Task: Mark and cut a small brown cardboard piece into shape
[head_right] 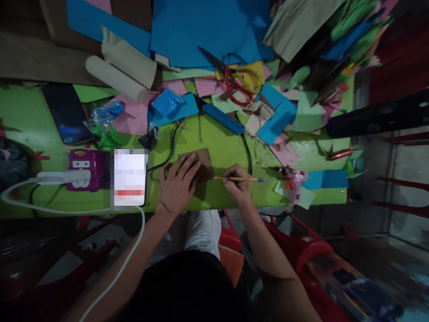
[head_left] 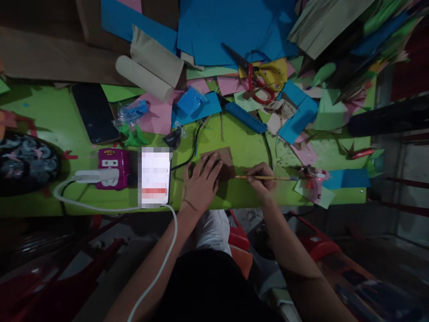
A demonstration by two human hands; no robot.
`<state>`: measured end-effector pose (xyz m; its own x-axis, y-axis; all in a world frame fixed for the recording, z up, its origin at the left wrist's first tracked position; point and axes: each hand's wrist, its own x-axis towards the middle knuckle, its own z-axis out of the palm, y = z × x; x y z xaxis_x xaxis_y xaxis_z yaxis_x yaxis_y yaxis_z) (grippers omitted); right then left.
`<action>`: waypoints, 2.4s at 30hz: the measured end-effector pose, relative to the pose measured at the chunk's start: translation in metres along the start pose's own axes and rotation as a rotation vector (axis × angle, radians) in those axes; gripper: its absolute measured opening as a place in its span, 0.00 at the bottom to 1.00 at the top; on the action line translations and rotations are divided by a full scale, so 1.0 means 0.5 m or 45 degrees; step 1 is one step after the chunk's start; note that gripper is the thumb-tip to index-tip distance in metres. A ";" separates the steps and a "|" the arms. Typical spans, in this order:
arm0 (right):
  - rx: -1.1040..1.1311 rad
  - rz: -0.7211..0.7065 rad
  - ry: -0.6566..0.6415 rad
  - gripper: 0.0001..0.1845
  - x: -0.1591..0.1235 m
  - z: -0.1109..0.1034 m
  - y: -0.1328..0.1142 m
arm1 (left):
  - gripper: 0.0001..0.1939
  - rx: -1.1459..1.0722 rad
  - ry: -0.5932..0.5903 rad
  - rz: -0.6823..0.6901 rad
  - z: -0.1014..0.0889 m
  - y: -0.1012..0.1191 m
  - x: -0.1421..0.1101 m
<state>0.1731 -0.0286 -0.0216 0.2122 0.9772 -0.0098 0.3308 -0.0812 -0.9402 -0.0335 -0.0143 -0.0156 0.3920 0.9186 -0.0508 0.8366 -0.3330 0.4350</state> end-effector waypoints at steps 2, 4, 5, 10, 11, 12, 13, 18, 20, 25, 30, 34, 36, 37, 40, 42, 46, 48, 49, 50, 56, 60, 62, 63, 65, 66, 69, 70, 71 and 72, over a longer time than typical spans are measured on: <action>0.055 0.013 0.059 0.05 0.011 0.005 -0.003 | 0.28 0.008 -0.004 0.005 0.000 0.000 -0.001; 0.105 0.019 0.088 0.06 0.028 0.016 -0.008 | 0.27 0.014 -0.007 0.005 0.000 -0.001 -0.001; 0.126 0.018 0.083 0.06 0.037 0.022 -0.010 | 0.27 0.018 -0.007 0.004 0.000 0.000 0.000; 0.148 -0.037 0.054 0.09 0.075 0.053 -0.013 | 0.24 0.025 -0.009 -0.006 -0.001 0.002 0.002; 0.136 -0.045 0.057 0.09 0.079 0.057 -0.013 | 0.23 0.025 -0.011 -0.008 -0.001 0.002 0.002; 0.124 -0.049 0.056 0.10 0.082 0.059 -0.013 | 0.23 0.025 -0.013 -0.009 -0.001 0.003 0.002; 0.117 -0.050 0.051 0.10 0.084 0.060 -0.013 | 0.23 0.023 -0.013 -0.009 -0.001 0.003 0.002; 0.116 -0.063 0.045 0.07 0.086 0.061 -0.012 | 0.23 0.009 -0.010 -0.009 0.000 0.003 0.001; 0.102 -0.069 0.055 0.06 0.087 0.061 -0.011 | 0.23 0.017 -0.008 -0.008 0.000 0.003 0.001; 0.020 -0.087 0.061 0.06 0.091 0.064 -0.009 | 0.23 0.013 -0.006 -0.013 -0.001 0.004 0.002; -0.004 -0.088 0.059 0.08 0.092 0.065 -0.014 | 0.23 0.014 -0.004 -0.013 -0.002 0.004 0.003; 0.000 -0.069 0.029 0.08 0.083 0.059 -0.016 | 0.23 0.001 -0.008 -0.015 -0.003 0.003 0.002; -0.018 -0.068 0.020 0.08 0.078 0.055 -0.016 | 0.24 -0.007 -0.010 -0.010 -0.002 0.002 0.001; -0.032 -0.064 0.015 0.07 0.075 0.053 -0.016 | 0.24 -0.011 -0.011 -0.008 -0.001 0.002 0.001; -0.059 -0.034 -0.015 0.06 0.065 0.045 -0.018 | 0.26 -0.020 -0.009 -0.004 0.001 0.000 0.000; -0.063 -0.018 -0.036 0.06 0.058 0.040 -0.022 | 0.27 -0.016 -0.012 -0.003 0.001 0.000 0.000; -0.091 -0.015 -0.056 0.04 0.039 0.030 -0.031 | 0.28 -0.013 -0.040 -0.003 -0.003 0.000 0.001; -0.101 -0.019 -0.070 0.04 0.027 0.024 -0.032 | 0.29 -0.017 -0.053 -0.007 -0.006 0.001 0.001; -0.102 -0.021 -0.075 0.04 0.021 0.021 -0.032 | 0.29 -0.020 -0.058 -0.007 -0.007 0.001 0.001; -0.103 -0.022 -0.077 0.04 0.016 0.019 -0.031 | 0.29 -0.022 -0.060 -0.006 -0.008 0.001 0.001; -0.148 0.008 -0.059 0.03 -0.010 0.008 -0.035 | 0.24 -0.052 -0.024 -0.021 -0.008 0.001 0.002; -0.134 -0.005 -0.068 0.04 -0.016 0.006 -0.040 | 0.21 -0.067 -0.001 -0.023 -0.004 -0.003 0.001; -0.131 0.003 -0.082 0.03 -0.018 0.004 -0.039 | 0.20 -0.071 0.003 -0.020 -0.002 -0.005 0.001; -0.128 0.010 -0.090 0.03 -0.019 0.003 -0.037 | 0.19 -0.072 0.006 -0.018 -0.001 -0.005 0.001; -0.102 0.025 -0.083 0.04 -0.020 0.000 -0.032 | 0.19 -0.072 0.011 -0.016 0.000 -0.006 0.001; -0.079 0.027 -0.064 0.04 -0.019 -0.002 -0.029 | 0.19 -0.070 0.013 -0.016 0.001 -0.006 0.001; 0.024 0.035 0.024 0.06 -0.006 0.001 -0.024 | 0.18 -0.050 0.020 -0.020 -0.001 -0.005 0.001; 0.060 0.034 0.041 0.07 0.001 0.005 -0.024 | 0.18 -0.038 0.023 -0.021 -0.003 -0.004 0.000; 0.091 0.033 0.043 0.07 0.010 0.011 -0.025 | 0.18 -0.024 0.025 -0.024 -0.004 -0.004 0.000; 0.116 0.027 0.038 0.08 0.020 0.018 -0.026 | 0.18 -0.011 0.024 -0.026 -0.005 -0.003 0.000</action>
<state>0.1628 -0.0160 -0.0127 0.2457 0.9691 -0.0214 0.2412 -0.0824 -0.9670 -0.0358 -0.0131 -0.0138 0.3678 0.9289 -0.0427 0.8409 -0.3127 0.4418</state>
